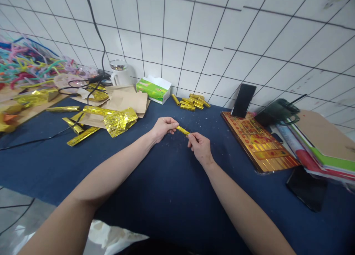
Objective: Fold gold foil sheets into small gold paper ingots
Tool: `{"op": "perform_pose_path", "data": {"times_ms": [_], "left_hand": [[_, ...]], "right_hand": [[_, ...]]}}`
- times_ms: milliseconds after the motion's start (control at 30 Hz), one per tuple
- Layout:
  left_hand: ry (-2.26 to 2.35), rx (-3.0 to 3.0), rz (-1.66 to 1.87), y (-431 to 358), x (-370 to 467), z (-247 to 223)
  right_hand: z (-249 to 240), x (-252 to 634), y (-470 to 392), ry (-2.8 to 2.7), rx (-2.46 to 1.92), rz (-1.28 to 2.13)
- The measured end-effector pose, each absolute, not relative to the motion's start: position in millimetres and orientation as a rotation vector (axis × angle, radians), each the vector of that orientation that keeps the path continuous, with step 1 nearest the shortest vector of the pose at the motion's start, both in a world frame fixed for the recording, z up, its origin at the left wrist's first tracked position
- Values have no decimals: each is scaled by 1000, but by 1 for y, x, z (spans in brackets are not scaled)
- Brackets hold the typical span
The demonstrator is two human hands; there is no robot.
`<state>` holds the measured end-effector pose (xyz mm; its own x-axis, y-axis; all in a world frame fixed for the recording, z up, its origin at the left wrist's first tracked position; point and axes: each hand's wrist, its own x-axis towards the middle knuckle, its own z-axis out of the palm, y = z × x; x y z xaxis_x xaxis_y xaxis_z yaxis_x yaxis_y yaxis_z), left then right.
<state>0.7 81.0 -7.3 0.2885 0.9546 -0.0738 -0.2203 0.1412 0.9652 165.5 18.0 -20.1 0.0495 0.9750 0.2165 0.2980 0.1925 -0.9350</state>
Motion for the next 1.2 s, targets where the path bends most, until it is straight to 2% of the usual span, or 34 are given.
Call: {"op": "perform_pose_path", "data": {"times_ms": [167,500,767,1200], "left_hand": [[898,1096,943,79,1,-7],[866,1218,945,66,13,-4],[780,1071,891,57,22,-8],[837,970,905,63,17,-5]], "right_hand": [[-24,165,18,-1472,-1316,752],[-21,167,23,-1465,-1342,928],[-26,165,23,-1417,-1335,825],[-24,168,22,-1621,-1286,941]]}}
